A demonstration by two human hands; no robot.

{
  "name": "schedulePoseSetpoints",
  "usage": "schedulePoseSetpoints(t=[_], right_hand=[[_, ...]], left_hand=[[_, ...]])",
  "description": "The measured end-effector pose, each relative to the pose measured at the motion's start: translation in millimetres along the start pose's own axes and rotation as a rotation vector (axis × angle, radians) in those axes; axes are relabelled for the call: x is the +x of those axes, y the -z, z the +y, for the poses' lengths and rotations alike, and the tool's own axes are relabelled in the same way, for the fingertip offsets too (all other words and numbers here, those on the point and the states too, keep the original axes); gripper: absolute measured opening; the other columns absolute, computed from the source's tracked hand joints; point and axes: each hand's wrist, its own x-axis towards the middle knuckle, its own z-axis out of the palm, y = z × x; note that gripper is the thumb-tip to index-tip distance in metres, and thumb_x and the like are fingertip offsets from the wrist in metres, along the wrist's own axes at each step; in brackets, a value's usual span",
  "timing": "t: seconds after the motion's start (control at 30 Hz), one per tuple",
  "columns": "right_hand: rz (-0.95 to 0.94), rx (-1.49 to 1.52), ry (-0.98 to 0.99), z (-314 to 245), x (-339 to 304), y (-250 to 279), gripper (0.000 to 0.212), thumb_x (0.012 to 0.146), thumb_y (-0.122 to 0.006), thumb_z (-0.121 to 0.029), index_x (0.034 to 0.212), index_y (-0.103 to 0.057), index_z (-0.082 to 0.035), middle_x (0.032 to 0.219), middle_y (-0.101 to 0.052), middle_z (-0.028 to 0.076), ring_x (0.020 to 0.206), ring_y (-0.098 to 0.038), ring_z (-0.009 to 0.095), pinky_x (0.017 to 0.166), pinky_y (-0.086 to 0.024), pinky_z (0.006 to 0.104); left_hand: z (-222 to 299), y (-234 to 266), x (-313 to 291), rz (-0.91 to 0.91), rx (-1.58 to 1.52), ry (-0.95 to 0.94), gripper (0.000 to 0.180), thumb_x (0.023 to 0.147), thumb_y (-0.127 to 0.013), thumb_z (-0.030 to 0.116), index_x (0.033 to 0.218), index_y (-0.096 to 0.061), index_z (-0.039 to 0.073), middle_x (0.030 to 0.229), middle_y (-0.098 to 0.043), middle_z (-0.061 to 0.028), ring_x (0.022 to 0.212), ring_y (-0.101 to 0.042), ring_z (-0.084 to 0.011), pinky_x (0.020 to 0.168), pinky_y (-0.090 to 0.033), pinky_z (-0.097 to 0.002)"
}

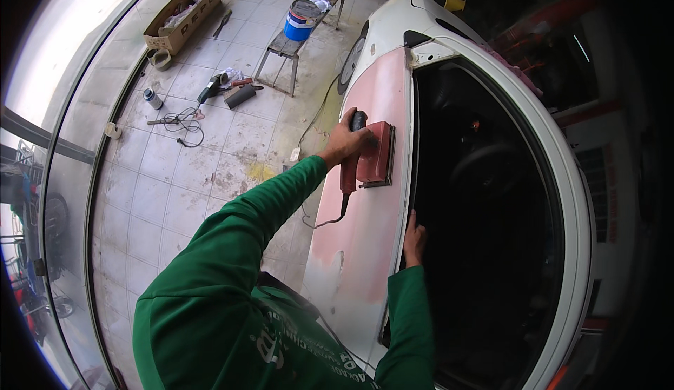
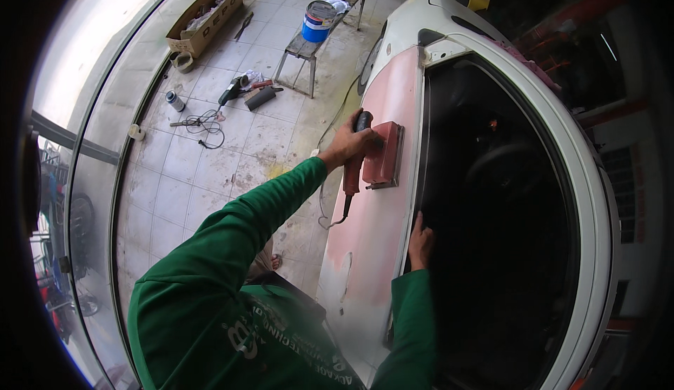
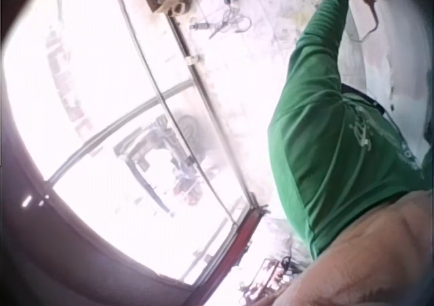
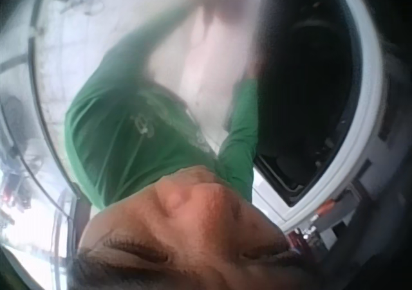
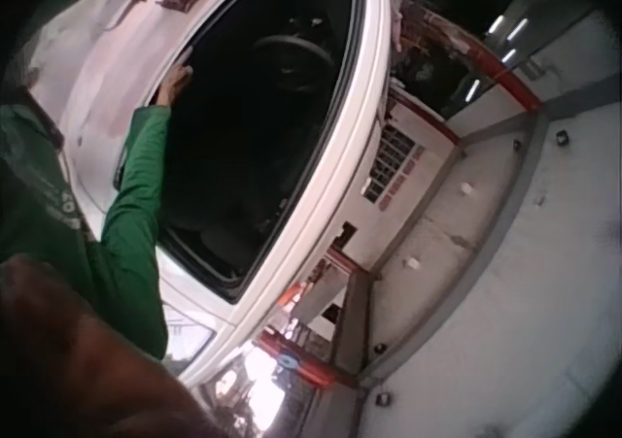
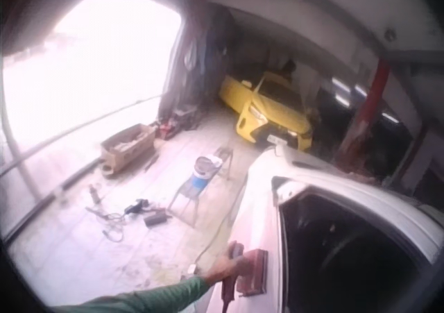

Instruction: The person plugs a power strip into a wall socket and then uses an electric sander to smooth the surface of a white car door. The door has pink primer applied to it, and the person moves the sander across the panel to prepare it for painting.

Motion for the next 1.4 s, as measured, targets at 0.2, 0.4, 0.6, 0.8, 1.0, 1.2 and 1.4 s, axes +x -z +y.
schedulePoseSetpoints(t=[0.2, 0.4, 0.6, 0.8, 1.0, 1.2, 1.4], right_hand=[[-0.006, 0.071, -0.101, 11, -4, -1, 0.076, 0.109, -0.039, -0.058, 0.097, -0.075, 0.007, 0.092, -0.071, 0.033, 0.094, -0.068, 0.052, 0.08, -0.052, 0.0524], [-0.1, 0.233, -0.259, -10, -21, 15, 0.076, 0.107, -0.045, -0.063, 0.115, -0.071, 0.008, 0.109, -0.073, 0.029, 0.105, -0.07, 0.038, 0.091, -0.051, 0.0463], [-0.255, 0.611, -0.451, -56, 78, 35, 0.106, 0.096, -0.04, -0.085, 0.162, -0.036, -0.001, 0.162, -0.042, 0.026, 0.145, -0.047, 0.039, 0.116, -0.039, 0.0525], [-0.128, 0.31, -0.436, -175, 254, -1, 0.106, 0.097, -0.04, -0.083, 0.157, -0.042, 0.005, 0.16, -0.043, 0.029, 0.148, -0.044, 0.037, 0.12, -0.037, 0.0441], [-0.046, 0.15, -0.514, -168, 289, -27, 0.098, 0.097, -0.043, -0.081, 0.125, -0.071, 0.009, 0.126, -0.07, 0.03, 0.125, -0.064, 0.042, 0.108, -0.046, 0.0464], [-0.017, 0.054, -0.468, -198, 277, -16, 0.095, 0.099, -0.039, -0.079, 0.116, -0.074, 0.008, 0.115, -0.071, 0.034, 0.115, -0.066, 0.049, 0.101, -0.049, 0.0493], [0.011, 0.101, -0.462, -185, 277, -21, 0.086, 0.101, -0.045, -0.073, 0.119, -0.074, 0.006, 0.119, -0.072, 0.031, 0.116, -0.066, 0.047, 0.102, -0.048, 0.0467]], left_hand=[[10, -3, 68, -0.05, -0.042, 0.08, 0.096, 0.078, -0.076, 0.037, 0.161, -0.038, 0.005, 0.131, -0.067, -0.0274, 0.115, -0.069, -0.0381, 0.101, -0.053, -0.0415], [-1, 5, 150, -0.033, -0.034, 0.06, 0.097, 0.077, -0.077, 0.038, 0.16, -0.039, 0.006, 0.133, -0.064, -0.03, 0.117, -0.067, -0.0389, 0.102, -0.053, -0.0429], [-17, 3, 150, -0.061, -0.028, 0.049, 0.1, 0.076, -0.079, 0.04, 0.162, -0.035, 0.013, 0.129, -0.057, -0.0297, 0.116, -0.062, -0.0446, 0.105, -0.05, -0.0479], [19, 10, 73, -0.178, -0.004, -0.052, 0.1, 0.08, -0.082, 0.03, 0.164, -0.03, 0.014, 0.133, -0.051, -0.0242, 0.121, -0.056, -0.0406, 0.108, -0.047, -0.047], [21, 10, 151, -0.175, -0.034, 0.025, 0.095, 0.082, -0.083, 0.028, 0.162, -0.034, 0.009, 0.139, -0.052, -0.0236, 0.128, -0.055, -0.0392, 0.113, -0.043, -0.0466], [4, -6, 262, -0.138, -0.019, -0.075, 0.096, 0.08, -0.081, 0.034, 0.163, -0.035, 0.015, 0.135, -0.055, -0.0256, 0.121, -0.059, -0.0411, 0.108, -0.048, -0.0481], [7, -15, 362, -0.114, -0.108, -0.064, 0.093, 0.079, -0.08, 0.03, 0.159, -0.04, 0.004, 0.134, -0.061, -0.0233, 0.116, -0.065, -0.0321, 0.101, -0.052, -0.0415]])
